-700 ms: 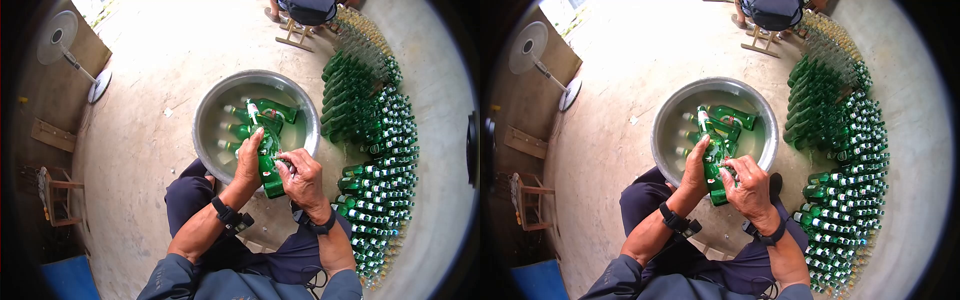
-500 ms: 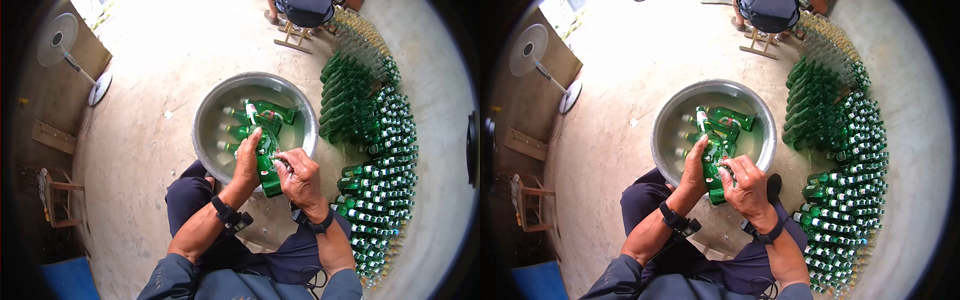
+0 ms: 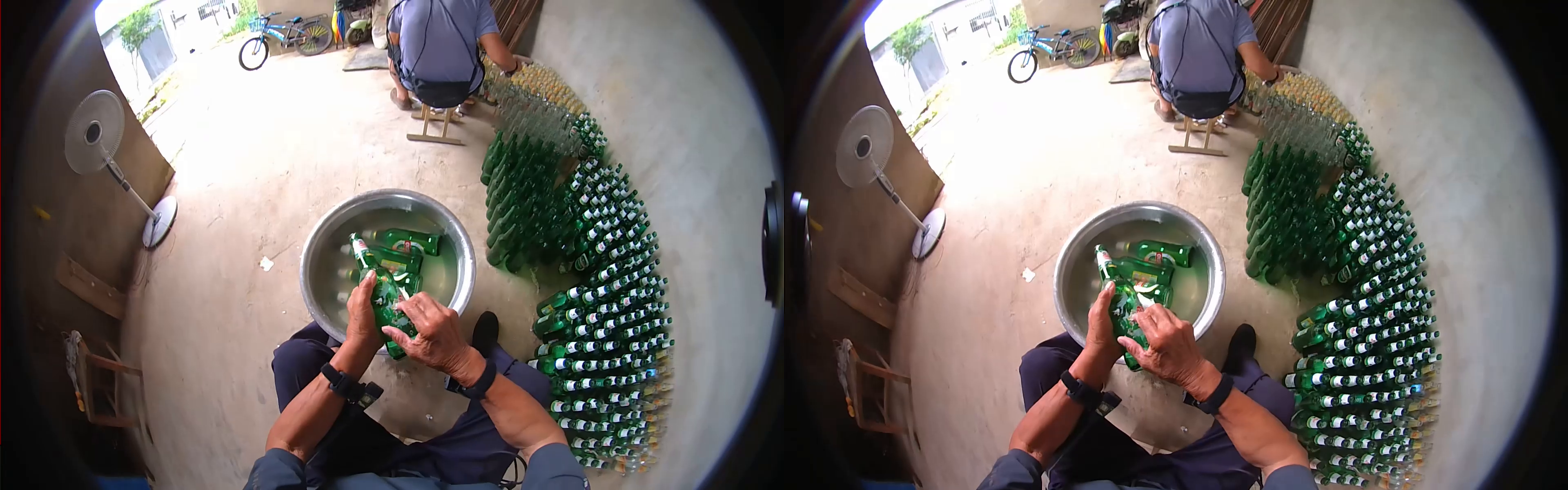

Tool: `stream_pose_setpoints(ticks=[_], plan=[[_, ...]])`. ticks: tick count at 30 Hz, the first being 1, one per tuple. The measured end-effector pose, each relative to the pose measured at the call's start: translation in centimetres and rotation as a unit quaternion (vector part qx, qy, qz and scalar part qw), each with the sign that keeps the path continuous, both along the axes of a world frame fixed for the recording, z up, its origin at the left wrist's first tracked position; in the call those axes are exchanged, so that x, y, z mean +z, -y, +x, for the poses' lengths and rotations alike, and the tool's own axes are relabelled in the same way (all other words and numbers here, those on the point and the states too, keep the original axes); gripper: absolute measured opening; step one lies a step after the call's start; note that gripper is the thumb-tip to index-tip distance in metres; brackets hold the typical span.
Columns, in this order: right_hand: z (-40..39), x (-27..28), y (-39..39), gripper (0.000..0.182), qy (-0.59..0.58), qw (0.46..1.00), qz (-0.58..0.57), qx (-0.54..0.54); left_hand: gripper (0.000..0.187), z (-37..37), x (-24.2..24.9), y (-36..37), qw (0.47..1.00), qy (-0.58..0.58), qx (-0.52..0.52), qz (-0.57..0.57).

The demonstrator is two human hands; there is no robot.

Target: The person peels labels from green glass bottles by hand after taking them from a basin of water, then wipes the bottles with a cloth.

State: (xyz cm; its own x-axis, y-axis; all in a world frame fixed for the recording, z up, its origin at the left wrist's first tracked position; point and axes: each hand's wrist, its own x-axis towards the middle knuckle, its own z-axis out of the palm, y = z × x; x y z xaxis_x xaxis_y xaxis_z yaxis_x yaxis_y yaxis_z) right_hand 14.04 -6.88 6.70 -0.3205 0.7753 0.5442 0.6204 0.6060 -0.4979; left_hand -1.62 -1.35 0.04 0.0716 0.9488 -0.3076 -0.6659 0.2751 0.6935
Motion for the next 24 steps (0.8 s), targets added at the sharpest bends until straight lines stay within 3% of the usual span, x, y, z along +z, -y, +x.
stream_pose_setpoints(ticks=[5, 8, 16, 20, 24], plan=[[-0.5, -0.1, 0.9, 0.034, -0.040, 0.999, 0.022, -0.019, 0.032, 0.3, 2.4, 1.1, 0.998, -0.035, 0.054, 0.016], [-0.8, -0.6, 1.2, 0.032, -0.051, 0.998, 0.015, -0.026, 0.032, 0.0, 1.1, 1.9, 0.997, -0.039, 0.068, 0.021], [-1.3, -1.7, 1.7, 0.019, -0.093, 0.994, -0.046, -0.028, 0.037, -0.6, 1.1, 2.7, 0.992, -0.112, 0.051, 0.012], [-1.8, -2.2, 1.2, 0.011, -0.094, 0.994, -0.019, -0.054, 0.036, -0.8, 0.5, 2.4, 0.985, -0.169, 0.045, -0.001], [-1.3, -2.3, 0.9, 0.011, -0.118, 0.990, -0.049, -0.055, 0.034, -0.1, 2.5, 2.1, 0.988, -0.147, 0.038, 0.002]])
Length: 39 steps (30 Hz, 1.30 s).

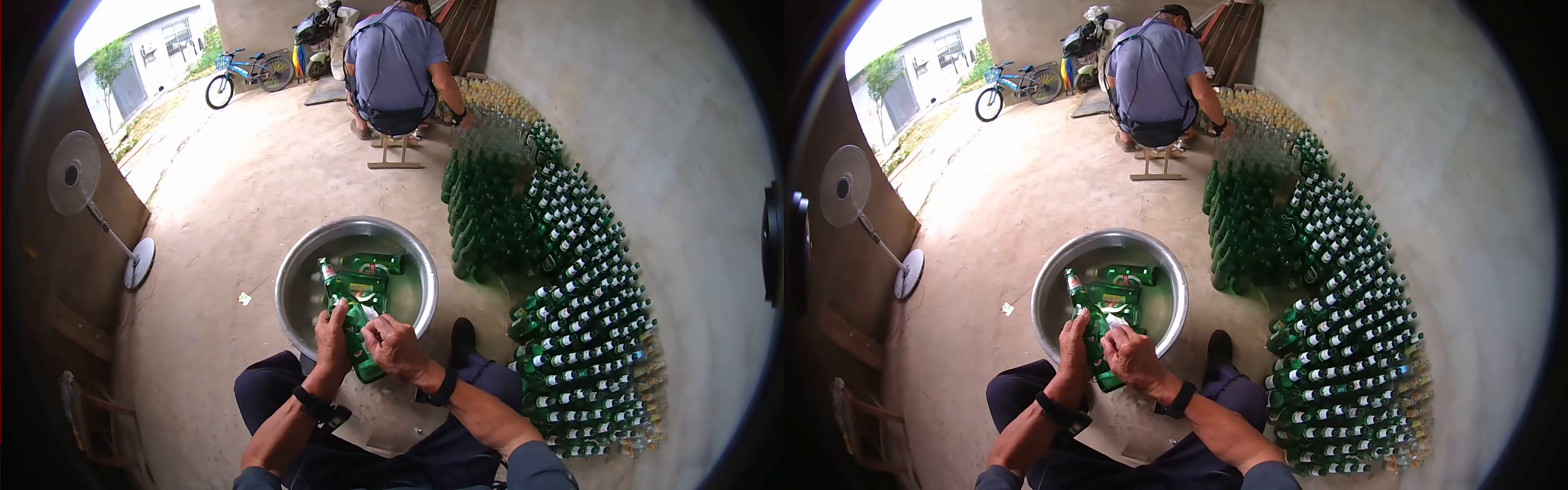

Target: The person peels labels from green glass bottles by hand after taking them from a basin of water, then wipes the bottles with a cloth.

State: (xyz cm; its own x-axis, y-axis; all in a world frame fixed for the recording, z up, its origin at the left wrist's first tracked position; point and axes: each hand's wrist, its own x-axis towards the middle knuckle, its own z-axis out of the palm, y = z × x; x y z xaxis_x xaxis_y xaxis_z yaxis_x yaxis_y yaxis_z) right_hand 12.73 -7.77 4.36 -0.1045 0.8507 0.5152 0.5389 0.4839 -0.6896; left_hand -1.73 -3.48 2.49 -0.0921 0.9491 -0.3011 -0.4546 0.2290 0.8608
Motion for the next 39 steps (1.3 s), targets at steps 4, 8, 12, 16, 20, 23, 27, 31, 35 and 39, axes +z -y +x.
stream_pose_setpoints(ticks=[4, 8, 12, 16, 20, 23, 27, 31, 35, 39], plan=[[0.1, -1.5, -1.1, 0.012, -0.081, 0.995, -0.046, -0.025, 0.035, -0.7, -0.5, -1.1, 1.000, 0.002, -0.025, 0.001], [-0.4, -1.7, -1.9, 0.014, -0.197, 0.963, -0.183, 0.004, 0.030, -1.5, 0.5, -2.0, 0.996, 0.069, -0.064, -0.009], [-0.6, -0.9, -2.8, 0.014, -0.239, 0.948, -0.211, -0.020, 0.032, -2.0, -0.5, -3.4, 0.987, 0.124, -0.103, -0.003], [-0.3, -0.6, -4.9, 0.016, -0.249, 0.924, -0.288, -0.021, 0.036, -1.8, -1.4, -4.1, 0.974, 0.205, -0.081, -0.045], [-0.8, 0.5, -6.6, 0.012, -0.296, 0.881, -0.370, -0.005, 0.038, -2.1, 1.7, -3.7, 0.969, 0.232, -0.068, -0.057], [-1.1, 0.5, -6.7, 0.010, -0.293, 0.898, -0.327, 0.042, 0.038, -2.6, 1.0, -3.9, 0.955, 0.278, -0.071, -0.077], [-1.3, 1.1, -6.1, 0.013, -0.288, 0.902, -0.310, 0.084, 0.037, -3.3, 0.6, -3.9, 0.951, 0.295, -0.064, -0.065], [-1.1, 1.9, -5.7, 0.041, -0.100, 0.972, -0.160, 0.137, 0.038, -3.1, 0.4, -3.9, 0.957, 0.283, -0.044, -0.047], [-2.1, 2.2, -4.8, 0.066, 0.002, 0.989, -0.121, 0.089, 0.034, -3.3, -1.2, -3.8, 0.976, 0.217, -0.008, -0.025], [-2.2, 0.4, -4.9, 0.067, 0.069, 0.994, -0.067, 0.054, 0.032, -2.9, -0.9, -3.6, 0.990, 0.142, 0.019, -0.010]])
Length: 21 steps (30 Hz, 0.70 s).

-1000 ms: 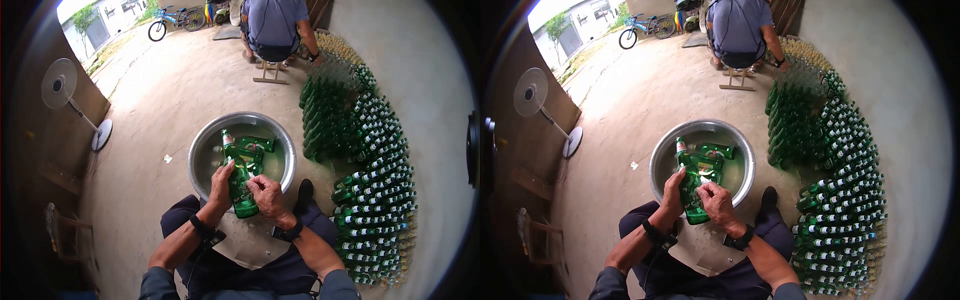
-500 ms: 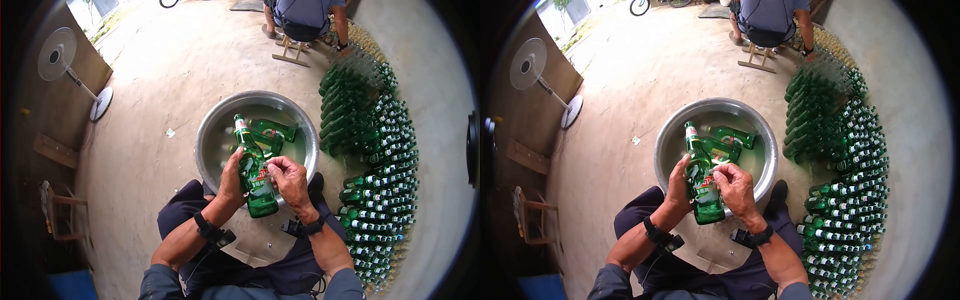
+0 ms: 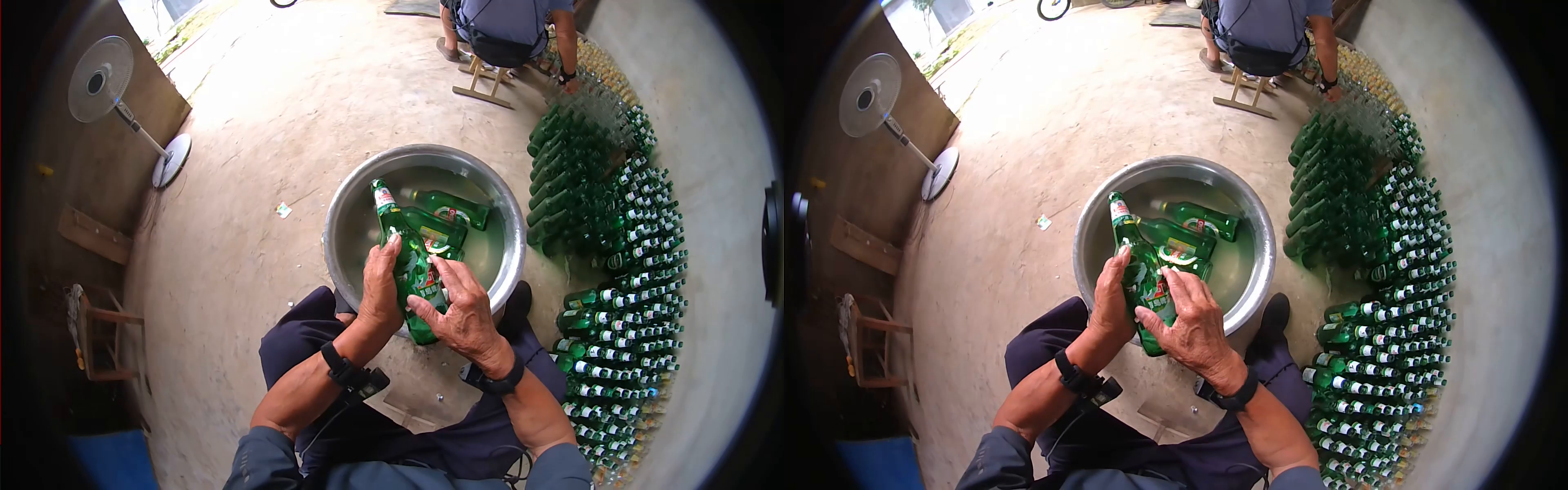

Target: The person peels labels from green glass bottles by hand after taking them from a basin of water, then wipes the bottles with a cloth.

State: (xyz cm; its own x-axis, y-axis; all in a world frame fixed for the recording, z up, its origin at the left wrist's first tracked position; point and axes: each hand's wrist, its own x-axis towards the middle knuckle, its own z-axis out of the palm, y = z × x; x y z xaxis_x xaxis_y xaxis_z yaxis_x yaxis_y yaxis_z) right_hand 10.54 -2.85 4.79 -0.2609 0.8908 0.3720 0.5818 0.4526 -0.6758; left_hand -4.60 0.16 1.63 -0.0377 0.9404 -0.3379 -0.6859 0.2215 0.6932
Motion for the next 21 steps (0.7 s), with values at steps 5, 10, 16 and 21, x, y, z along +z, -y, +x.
stream_pose_setpoints(ticks=[5, 10, 16, 21], plan=[[0.3, -0.8, -0.1, 0.054, 0.009, 1.000, 0.013, -0.006, 0.035, 1.0, 0.4, -0.1, 1.000, -0.015, 0.005, -0.010], [0.9, -1.1, -0.5, 0.046, -0.025, 0.998, -0.051, -0.011, 0.036, 1.3, -0.9, -0.1, 1.000, -0.014, 0.012, -0.012], [1.4, -0.6, -0.4, 0.054, 0.013, 1.000, 0.001, 0.008, 0.034, 1.3, -0.9, -0.2, 0.999, 0.026, -0.021, -0.018], [1.7, 1.0, 0.2, 0.072, 0.067, 0.997, 0.007, 0.032, 0.032, 1.6, -0.2, 0.0, 0.999, -0.014, -0.011, -0.040]])
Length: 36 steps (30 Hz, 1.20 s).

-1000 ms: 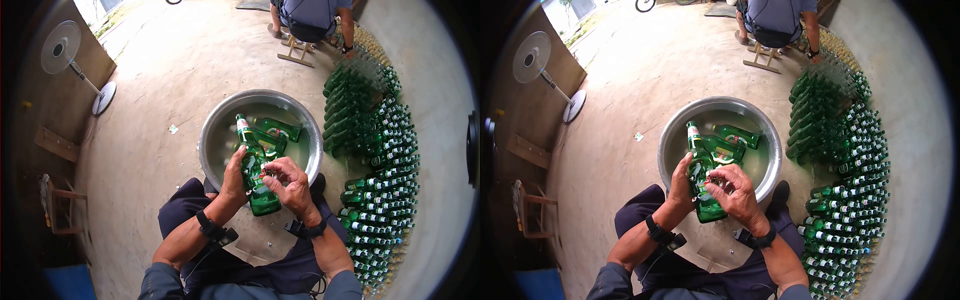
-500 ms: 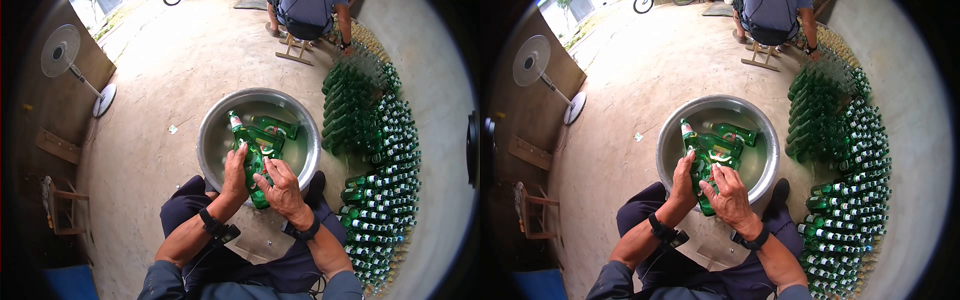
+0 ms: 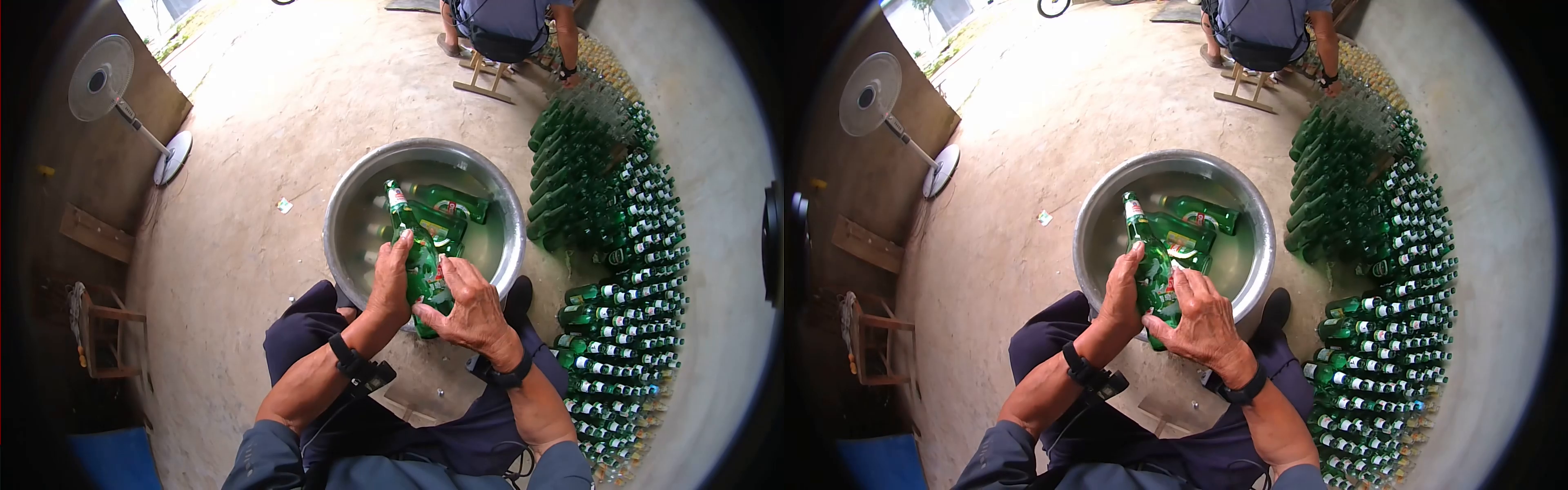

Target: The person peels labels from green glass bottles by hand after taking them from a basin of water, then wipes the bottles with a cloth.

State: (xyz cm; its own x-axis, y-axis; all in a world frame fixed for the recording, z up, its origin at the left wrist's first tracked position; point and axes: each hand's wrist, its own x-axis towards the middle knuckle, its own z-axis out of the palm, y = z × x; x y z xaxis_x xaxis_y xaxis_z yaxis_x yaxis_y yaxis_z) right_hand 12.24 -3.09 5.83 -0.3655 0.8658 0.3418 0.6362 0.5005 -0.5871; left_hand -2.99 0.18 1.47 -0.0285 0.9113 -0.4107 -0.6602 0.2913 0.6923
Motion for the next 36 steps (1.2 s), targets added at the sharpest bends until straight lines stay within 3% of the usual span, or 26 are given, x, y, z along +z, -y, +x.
stream_pose_setpoints(ticks=[4, 9, 14, 16, 20, 22, 25, 36], plan=[[-0.5, -1.2, -0.4, 0.064, 0.012, 0.999, -0.034, -0.038, 0.038, 0.5, -0.8, 0.4, 0.999, -0.019, -0.031, -0.013], [-0.7, -1.9, -0.9, 0.034, -0.029, 0.994, -0.059, -0.089, 0.037, 1.0, -0.7, 1.1, 0.997, -0.060, -0.041, -0.021], [-0.5, -2.4, -1.7, 0.033, -0.045, 0.989, -0.092, -0.105, 0.031, 0.8, -2.1, 1.1, 0.996, -0.053, -0.059, -0.037], [-0.3, -3.0, -1.9, 0.031, -0.091, 0.982, -0.122, -0.108, 0.034, 0.7, -2.1, 0.9, 0.996, 0.048, -0.073, -0.030], [-0.3, -2.9, -2.0, 0.024, -0.123, 0.985, -0.079, -0.094, 0.035, 0.5, -0.3, 0.6, 0.993, 0.092, -0.064, -0.027], [-0.3, -3.3, -2.0, 0.019, -0.187, 0.971, -0.085, -0.126, 0.040, 0.2, 1.5, 0.8, 0.989, 0.119, -0.088, -0.031], [0.3, -3.7, -1.8, 0.018, -0.245, 0.945, -0.174, -0.128, 0.052, -0.3, 0.4, 0.5, 0.977, 0.163, -0.130, -0.034], [0.6, -1.5, -1.2, 0.014, -0.330, 0.919, -0.194, -0.099, 0.057, -0.1, 1.5, 0.6, 0.970, 0.198, -0.142, -0.021]])
